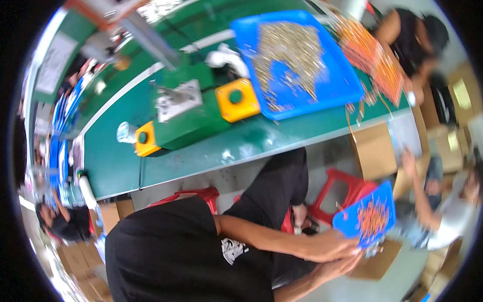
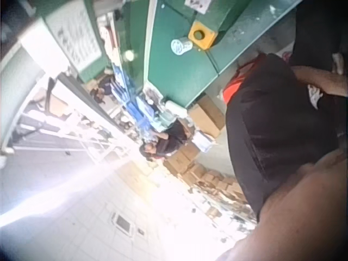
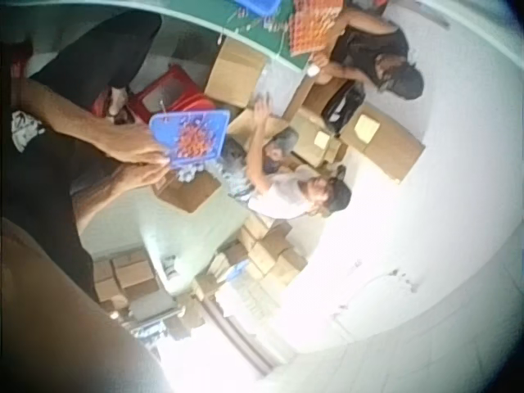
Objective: Inspecting and organizing bundles of wires with small attached circuit boards or LEDs.
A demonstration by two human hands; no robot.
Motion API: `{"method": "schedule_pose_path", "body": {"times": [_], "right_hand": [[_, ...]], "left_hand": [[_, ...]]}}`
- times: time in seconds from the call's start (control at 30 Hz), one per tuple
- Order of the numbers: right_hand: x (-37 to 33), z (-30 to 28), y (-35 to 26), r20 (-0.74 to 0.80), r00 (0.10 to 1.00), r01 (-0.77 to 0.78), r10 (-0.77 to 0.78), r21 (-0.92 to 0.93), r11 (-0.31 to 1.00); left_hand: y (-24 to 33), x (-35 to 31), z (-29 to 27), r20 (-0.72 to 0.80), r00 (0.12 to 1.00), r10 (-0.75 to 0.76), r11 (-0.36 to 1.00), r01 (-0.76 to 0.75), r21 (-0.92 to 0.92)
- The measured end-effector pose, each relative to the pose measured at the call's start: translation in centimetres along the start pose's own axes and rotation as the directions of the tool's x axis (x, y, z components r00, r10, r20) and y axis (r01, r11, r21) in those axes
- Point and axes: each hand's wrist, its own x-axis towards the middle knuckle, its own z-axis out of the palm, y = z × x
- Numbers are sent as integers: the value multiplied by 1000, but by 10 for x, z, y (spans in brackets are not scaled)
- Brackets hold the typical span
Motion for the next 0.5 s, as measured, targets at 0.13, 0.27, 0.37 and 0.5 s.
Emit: {"method": "schedule_pose_path", "body": {"times": [0.13,0.27,0.37,0.5], "right_hand": [[-6,20,-4,39,999,18,-21,84,996],[-4,28,-9,74,997,-35,19,216,976],[-2,24,-14,70,997,-34,26,113,993],[-13,5,-6,83,995,49,-51,33,998]], "left_hand": [[21,5,-23,-101,993,60,990,-46,135],[19,5,-24,-36,991,-132,991,131,-27],[5,5,-10,-9,968,-251,911,233,-341],[9,7,-4,58,883,-465,763,434,-480]]}}
